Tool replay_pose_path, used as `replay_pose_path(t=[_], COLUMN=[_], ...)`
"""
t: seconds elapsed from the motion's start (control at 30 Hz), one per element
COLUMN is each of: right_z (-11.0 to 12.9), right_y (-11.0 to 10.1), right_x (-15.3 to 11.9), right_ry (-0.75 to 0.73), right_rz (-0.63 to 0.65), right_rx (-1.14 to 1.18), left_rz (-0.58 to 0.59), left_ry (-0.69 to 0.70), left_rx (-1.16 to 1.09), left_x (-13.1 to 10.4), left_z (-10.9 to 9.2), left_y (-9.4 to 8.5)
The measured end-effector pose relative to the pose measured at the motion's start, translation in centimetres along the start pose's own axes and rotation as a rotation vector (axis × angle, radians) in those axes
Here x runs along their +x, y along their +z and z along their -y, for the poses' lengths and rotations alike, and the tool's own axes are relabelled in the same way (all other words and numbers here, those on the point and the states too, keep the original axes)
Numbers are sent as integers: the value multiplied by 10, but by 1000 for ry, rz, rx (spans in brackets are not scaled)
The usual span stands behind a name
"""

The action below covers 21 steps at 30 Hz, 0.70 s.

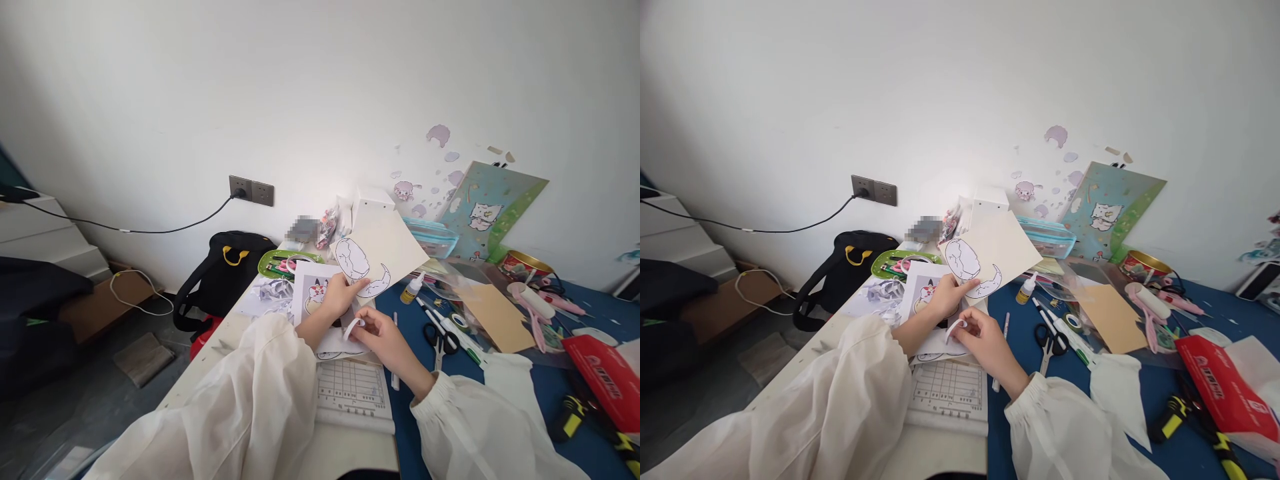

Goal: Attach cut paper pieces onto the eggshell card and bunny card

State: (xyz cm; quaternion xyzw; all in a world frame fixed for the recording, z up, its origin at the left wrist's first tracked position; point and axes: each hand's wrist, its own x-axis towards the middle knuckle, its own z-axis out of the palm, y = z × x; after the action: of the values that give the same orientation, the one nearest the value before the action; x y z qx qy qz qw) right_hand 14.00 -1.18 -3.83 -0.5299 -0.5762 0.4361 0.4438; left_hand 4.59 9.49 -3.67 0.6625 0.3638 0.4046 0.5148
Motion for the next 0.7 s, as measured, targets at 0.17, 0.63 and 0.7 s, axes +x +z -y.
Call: replay_pose_path(t=[0.17,0.63,0.7], right_z=[2,104,120], right_y=[0,-47,-57], right_x=[-1,-73,-83], right_ry=[-30,-1170,-1319], right_rz=[-28,-491,-670], right_rx=[74,-994,-844], left_rz=[-8,-115,-165], left_ry=[1,111,146], left_rx=[-60,-241,-258], left_x=[0,-11,-13], left_z=[0,-31,-44], left_y=[-1,-4,-6])
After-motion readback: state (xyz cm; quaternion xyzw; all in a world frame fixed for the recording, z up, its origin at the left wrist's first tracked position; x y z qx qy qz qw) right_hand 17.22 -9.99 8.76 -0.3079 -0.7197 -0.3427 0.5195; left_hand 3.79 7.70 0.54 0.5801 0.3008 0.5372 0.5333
